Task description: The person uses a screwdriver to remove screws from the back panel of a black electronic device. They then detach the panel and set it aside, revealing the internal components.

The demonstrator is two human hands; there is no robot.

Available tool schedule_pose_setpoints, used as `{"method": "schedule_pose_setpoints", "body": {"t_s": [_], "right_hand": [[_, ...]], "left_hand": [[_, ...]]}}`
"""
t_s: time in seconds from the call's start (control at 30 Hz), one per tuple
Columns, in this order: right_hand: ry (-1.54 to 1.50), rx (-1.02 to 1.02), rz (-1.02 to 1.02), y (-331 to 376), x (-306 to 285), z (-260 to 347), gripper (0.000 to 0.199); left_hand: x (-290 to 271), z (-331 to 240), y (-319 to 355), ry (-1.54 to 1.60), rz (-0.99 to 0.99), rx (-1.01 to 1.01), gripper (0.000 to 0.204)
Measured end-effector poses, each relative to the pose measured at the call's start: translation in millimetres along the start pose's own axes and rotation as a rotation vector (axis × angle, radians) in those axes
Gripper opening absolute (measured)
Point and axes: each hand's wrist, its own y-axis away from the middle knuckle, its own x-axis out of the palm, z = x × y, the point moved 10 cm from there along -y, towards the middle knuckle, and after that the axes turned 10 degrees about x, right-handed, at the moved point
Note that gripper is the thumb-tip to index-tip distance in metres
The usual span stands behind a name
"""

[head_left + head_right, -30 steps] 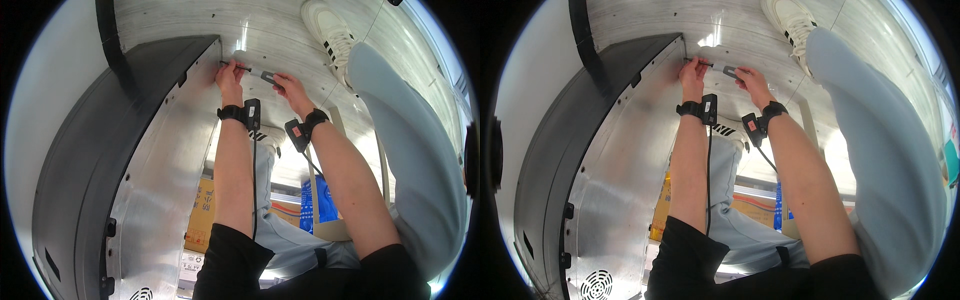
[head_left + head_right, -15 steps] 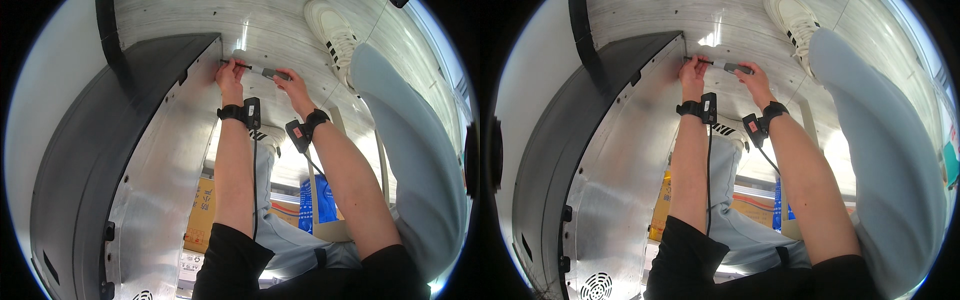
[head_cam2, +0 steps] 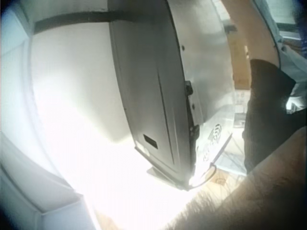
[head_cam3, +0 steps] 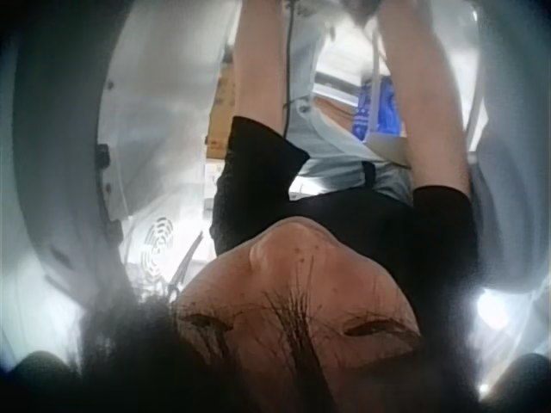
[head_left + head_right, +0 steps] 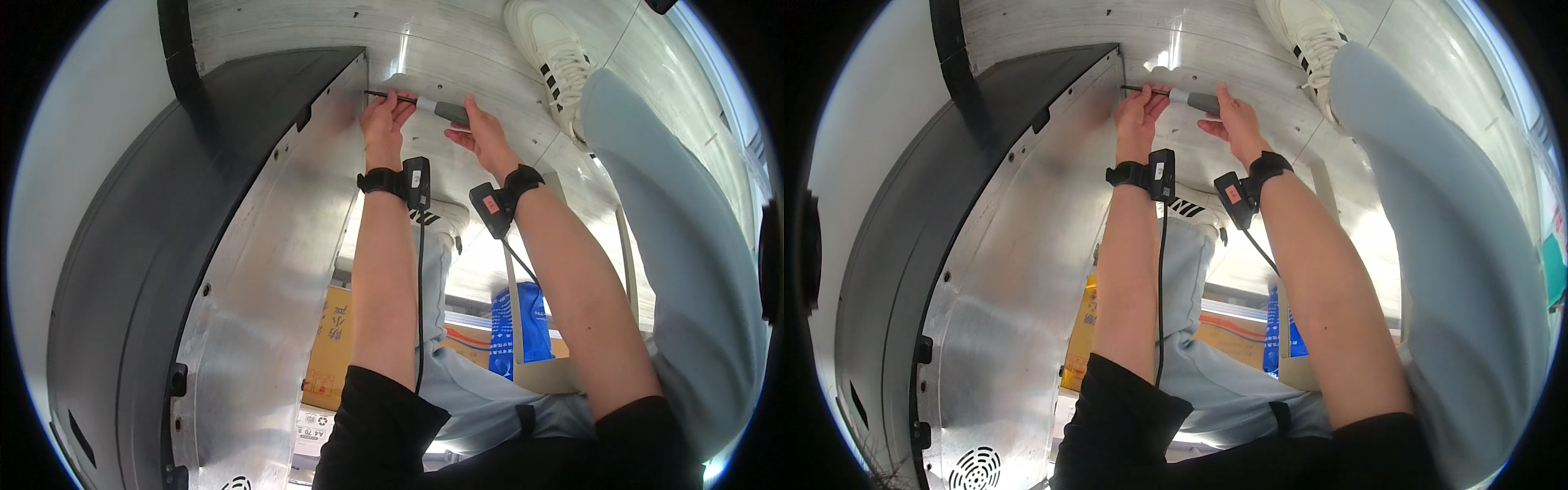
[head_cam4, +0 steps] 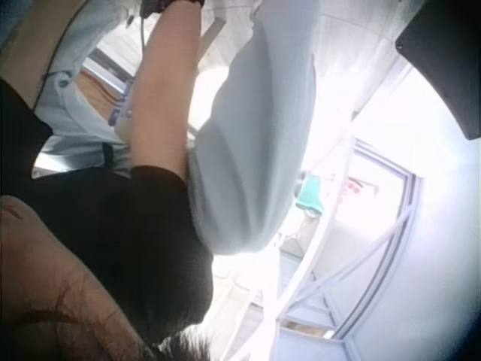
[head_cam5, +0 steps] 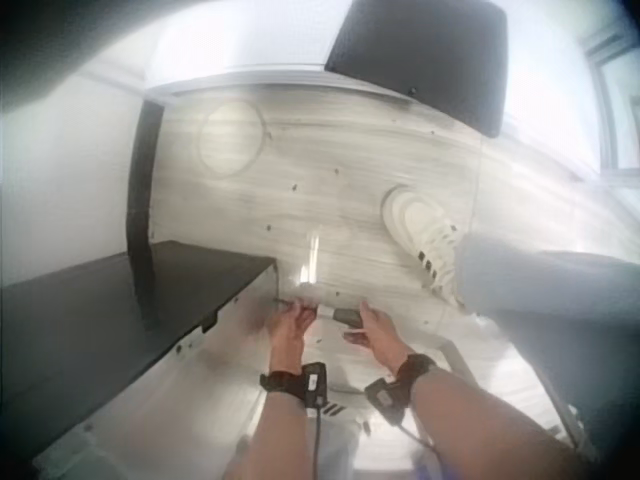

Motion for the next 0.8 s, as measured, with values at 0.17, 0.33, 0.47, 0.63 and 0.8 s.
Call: {"method": "schedule_pose_setpoints", "body": {"t_s": [0.17, 0.33, 0.47, 0.63, 0.8], "right_hand": [[0.118, -0.134, 0.160, -14, 0, 7, 0.030], [0.106, -0.242, 0.214, -1, 7, 12, 0.027], [0.004, -0.023, 0.153, 7, 8, 4, 0.028], [0.179, -0.019, 0.174, -8, -1, 0, 0.029], [0.257, -0.225, 0.233, 4, 6, 13, 0.029]], "left_hand": [[7, 2, 0, 0.022, 0.026, -0.059, 0.014], [1, -1, 4, -0.069, -0.095, -0.023, 0.010], [3, -1, 3, 0.016, -0.024, -0.025, 0.008], [7, 1, 0, 0.152, 0.040, -0.070, 0.012], [2, -4, 5, -0.030, -0.059, -0.054, 0.014]]}}
